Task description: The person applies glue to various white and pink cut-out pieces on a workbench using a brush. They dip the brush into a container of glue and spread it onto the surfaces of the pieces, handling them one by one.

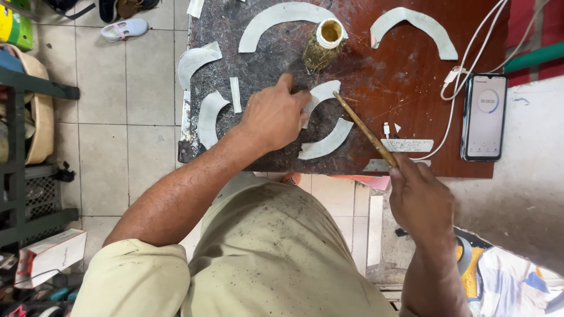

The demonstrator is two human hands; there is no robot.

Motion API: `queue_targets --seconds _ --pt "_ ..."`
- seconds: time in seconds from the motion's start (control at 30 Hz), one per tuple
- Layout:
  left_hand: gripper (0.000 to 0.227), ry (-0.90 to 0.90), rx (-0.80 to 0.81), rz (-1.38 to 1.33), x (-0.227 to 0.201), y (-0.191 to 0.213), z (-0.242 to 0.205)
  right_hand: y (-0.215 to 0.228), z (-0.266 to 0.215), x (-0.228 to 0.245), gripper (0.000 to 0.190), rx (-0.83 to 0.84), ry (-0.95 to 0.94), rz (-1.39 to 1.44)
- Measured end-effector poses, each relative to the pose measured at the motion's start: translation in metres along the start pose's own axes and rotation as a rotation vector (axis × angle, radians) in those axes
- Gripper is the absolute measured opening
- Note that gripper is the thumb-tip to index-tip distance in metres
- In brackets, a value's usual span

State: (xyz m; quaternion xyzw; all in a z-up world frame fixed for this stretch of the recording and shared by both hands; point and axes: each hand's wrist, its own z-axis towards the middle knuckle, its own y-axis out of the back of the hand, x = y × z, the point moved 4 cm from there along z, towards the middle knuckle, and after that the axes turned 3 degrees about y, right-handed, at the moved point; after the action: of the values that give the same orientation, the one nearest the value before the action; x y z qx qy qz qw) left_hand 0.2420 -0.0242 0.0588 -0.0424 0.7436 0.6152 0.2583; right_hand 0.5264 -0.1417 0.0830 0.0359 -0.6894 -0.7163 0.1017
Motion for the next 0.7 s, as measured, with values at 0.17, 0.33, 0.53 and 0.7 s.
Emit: queue_targets --seconds 0.17,0.33,0.53,0.7 --pt "0.044 -0.038 0.08 -0.02 0.01 0.0 -0.002 0.004 0.007 -0.007 0.044 0.145 -0.133 -0.079" --pt "0.057 0.008 0.233 -0.073 0.015 0.013 -0.008 0.015 0.006 -0.013 0.048 0.102 -0.164 -0.088" --pt "0.044 -0.136 -0.023 -0.152 0.023 0.025 -0.012 0.03 0.004 -0.01 0.024 -0.188 -0.09 0.166" --pt "0.065 -0.113 -0.195 -0.253 0.021 0.063 0.018 0.038 0.008 -0.055 0.034 -0.651 0.283 0.983"
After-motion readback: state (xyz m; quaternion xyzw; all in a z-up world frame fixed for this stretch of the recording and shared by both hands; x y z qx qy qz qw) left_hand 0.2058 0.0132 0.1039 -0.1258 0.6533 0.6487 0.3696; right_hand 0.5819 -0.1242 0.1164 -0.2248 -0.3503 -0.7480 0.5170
